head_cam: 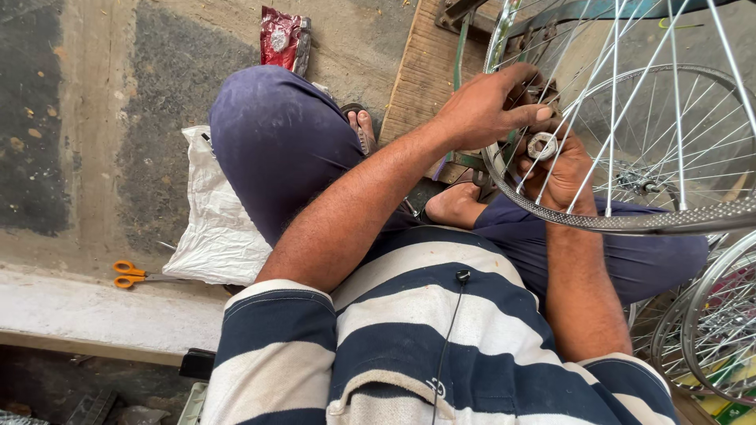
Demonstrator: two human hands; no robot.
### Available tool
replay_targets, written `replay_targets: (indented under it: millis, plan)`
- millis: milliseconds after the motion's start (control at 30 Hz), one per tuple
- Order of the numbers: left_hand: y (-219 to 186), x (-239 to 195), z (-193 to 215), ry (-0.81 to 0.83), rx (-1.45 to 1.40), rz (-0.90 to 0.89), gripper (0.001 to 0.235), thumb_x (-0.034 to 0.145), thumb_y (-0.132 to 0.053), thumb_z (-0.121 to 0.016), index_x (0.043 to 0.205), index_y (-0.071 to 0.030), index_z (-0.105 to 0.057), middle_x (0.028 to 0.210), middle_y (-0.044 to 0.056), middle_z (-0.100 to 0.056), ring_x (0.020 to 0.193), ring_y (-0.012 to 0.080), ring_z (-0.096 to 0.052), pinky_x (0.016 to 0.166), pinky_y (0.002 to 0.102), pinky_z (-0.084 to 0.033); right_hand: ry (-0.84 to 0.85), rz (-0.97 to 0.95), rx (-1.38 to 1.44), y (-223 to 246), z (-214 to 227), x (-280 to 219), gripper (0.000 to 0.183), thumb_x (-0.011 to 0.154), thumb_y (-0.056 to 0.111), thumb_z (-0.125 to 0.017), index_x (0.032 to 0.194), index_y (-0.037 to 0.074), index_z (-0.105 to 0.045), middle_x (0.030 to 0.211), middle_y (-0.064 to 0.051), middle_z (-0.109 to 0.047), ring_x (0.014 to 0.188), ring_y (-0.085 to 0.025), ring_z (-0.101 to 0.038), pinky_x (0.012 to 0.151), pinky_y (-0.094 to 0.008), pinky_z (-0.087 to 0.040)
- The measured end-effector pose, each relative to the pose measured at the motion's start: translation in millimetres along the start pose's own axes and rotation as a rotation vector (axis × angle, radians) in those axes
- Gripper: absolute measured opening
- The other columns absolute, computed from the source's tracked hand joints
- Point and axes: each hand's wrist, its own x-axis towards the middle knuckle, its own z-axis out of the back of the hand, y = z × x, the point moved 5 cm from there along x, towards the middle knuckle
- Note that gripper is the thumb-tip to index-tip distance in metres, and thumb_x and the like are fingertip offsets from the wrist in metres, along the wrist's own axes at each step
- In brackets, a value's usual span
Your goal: The person uses a wooden mallet to tap the rim of a bicycle wheel mounted on a truing stand, then uses pliers to adjust the spokes. The person rotates the wheel and continues to adjust the spokes.
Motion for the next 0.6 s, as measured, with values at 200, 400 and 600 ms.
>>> replay_targets:
  millis: [200,400,600]
  plan:
    - [-2.6,1.6,3.3,0.018,0.005,0.011,0.071,0.087,-0.057,-0.073,0.136,-0.007,-0.058,0.102,0.011,-0.079,0.094,0.024,-0.078,0.081,0.041,-0.06,0.0,-0.034,0.043,-1.2,3.5,-1.2,0.023,0.099,-0.009,-0.062,0.12,-0.001,-0.067,0.097,-0.015,-0.071,0.078,-0.022,-0.071,0.065,-0.026,-0.061]
    - [4.5,2.7,2.3,0.037,-0.054,0.059,0.072,0.087,-0.05,-0.073,0.141,-0.007,-0.052,0.104,0.011,-0.078,0.086,0.0254,-0.08,0.077,0.04,-0.063,0.008,-0.02,0.046,-3.1,7.2,-0.1,0.026,0.1,-0.01,-0.062,0.124,0.001,-0.066,0.097,-0.018,-0.071,0.076,-0.023,-0.071,0.063,-0.027,-0.06]
    - [13.8,9.1,-4.0,-0.018,-0.013,-0.056,0.067,0.091,-0.049,-0.075,0.14,-0.007,-0.055,0.108,0.013,-0.079,0.1,0.0266,-0.077,0.084,0.042,-0.061,-0.04,-0.012,-0.06,-1.4,12.7,-1.7,0.019,0.103,-0.007,-0.063,0.12,0.002,-0.066,0.094,-0.018,-0.071,0.074,-0.023,-0.073,0.058,-0.031,-0.061]
